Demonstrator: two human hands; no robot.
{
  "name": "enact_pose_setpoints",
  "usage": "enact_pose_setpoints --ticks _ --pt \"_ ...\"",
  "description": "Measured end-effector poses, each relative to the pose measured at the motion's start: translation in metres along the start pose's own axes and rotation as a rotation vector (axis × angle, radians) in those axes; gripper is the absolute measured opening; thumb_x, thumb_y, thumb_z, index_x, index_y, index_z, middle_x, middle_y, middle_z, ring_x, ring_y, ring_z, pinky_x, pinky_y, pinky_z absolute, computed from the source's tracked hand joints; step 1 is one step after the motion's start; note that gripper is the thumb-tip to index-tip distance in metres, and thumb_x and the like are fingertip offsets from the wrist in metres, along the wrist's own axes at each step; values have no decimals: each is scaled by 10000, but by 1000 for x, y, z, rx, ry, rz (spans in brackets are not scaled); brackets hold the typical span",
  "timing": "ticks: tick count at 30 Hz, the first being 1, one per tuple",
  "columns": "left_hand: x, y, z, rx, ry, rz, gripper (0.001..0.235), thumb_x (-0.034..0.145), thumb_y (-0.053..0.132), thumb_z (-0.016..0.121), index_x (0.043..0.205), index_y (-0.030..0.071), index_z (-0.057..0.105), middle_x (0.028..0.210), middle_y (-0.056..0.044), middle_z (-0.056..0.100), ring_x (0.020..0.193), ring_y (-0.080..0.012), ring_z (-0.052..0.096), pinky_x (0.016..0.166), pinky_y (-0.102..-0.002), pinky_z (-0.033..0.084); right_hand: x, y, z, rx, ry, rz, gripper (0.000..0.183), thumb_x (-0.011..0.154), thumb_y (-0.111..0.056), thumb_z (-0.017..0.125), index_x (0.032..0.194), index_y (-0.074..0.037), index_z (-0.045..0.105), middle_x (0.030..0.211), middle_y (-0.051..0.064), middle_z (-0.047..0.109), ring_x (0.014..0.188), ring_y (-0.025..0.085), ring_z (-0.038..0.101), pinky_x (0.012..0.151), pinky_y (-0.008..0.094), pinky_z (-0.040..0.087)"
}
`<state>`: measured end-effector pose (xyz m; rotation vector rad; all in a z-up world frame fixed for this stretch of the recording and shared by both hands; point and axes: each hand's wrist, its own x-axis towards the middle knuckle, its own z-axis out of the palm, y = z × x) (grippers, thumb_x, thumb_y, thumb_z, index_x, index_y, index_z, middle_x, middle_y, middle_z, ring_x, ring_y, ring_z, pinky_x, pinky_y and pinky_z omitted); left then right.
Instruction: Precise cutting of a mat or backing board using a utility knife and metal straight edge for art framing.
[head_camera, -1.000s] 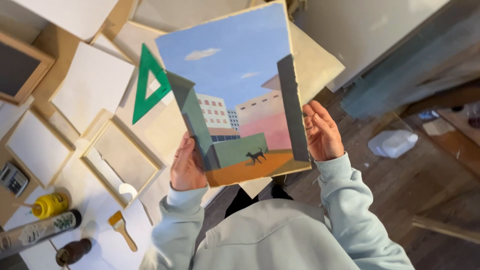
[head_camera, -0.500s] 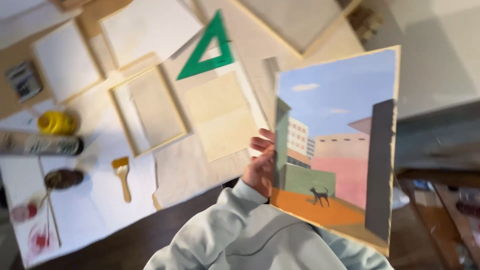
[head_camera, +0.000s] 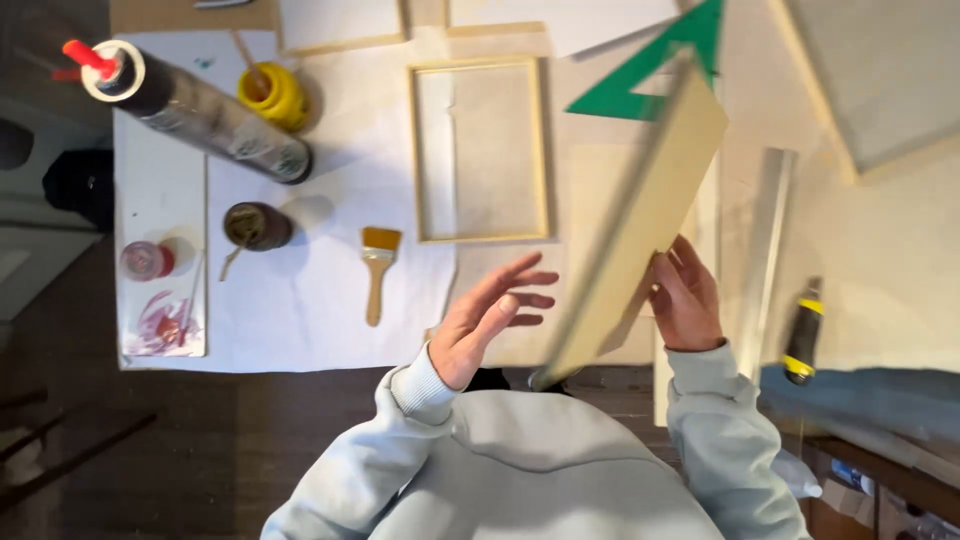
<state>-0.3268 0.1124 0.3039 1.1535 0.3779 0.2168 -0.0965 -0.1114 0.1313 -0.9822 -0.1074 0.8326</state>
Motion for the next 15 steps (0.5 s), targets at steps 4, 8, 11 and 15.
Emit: enact_pose_setpoints --ticks 4,8,11,15 --pt "10 -23 -69 183 206 30 532 1139 258 514 1646 104 468 1488 -233 622 1339 -340 625 1090 -545 546 34 13 79 -432 70 -76 534 1062 -40 666 1576 -62 524 1412 97 654 1230 182 652 1121 367 557" --pt "20 -91 -136 267 399 -26 574 1051 29 564 1616 120 522 1459 -245 651 1293 -431 660 1036 -559 587 70 55 83 -555 51 -3 534 1088 -112 681 1597 -119 519 1291 120 712 1065 214 723 950 416 651" --pt "30 -125 -172 181 465 -86 601 998 7 586 1585 137 571 1422 -215 691 1270 -395 673 1039 -542 591 90 60 105 -572 7 11 581 1106 -100 653 1652 -93 457 1287 106 676 1083 187 697 950 408 646" --pt "35 -142 -189 65 515 -95 622 978 -22 620 1575 156 600 1376 -155 724 1241 -285 678 1081 -487 580 96 56 113 -546 -43 83 624 1092 -58 635 1678 -101 425 1330 113 663 1142 195 692 988 431 639"
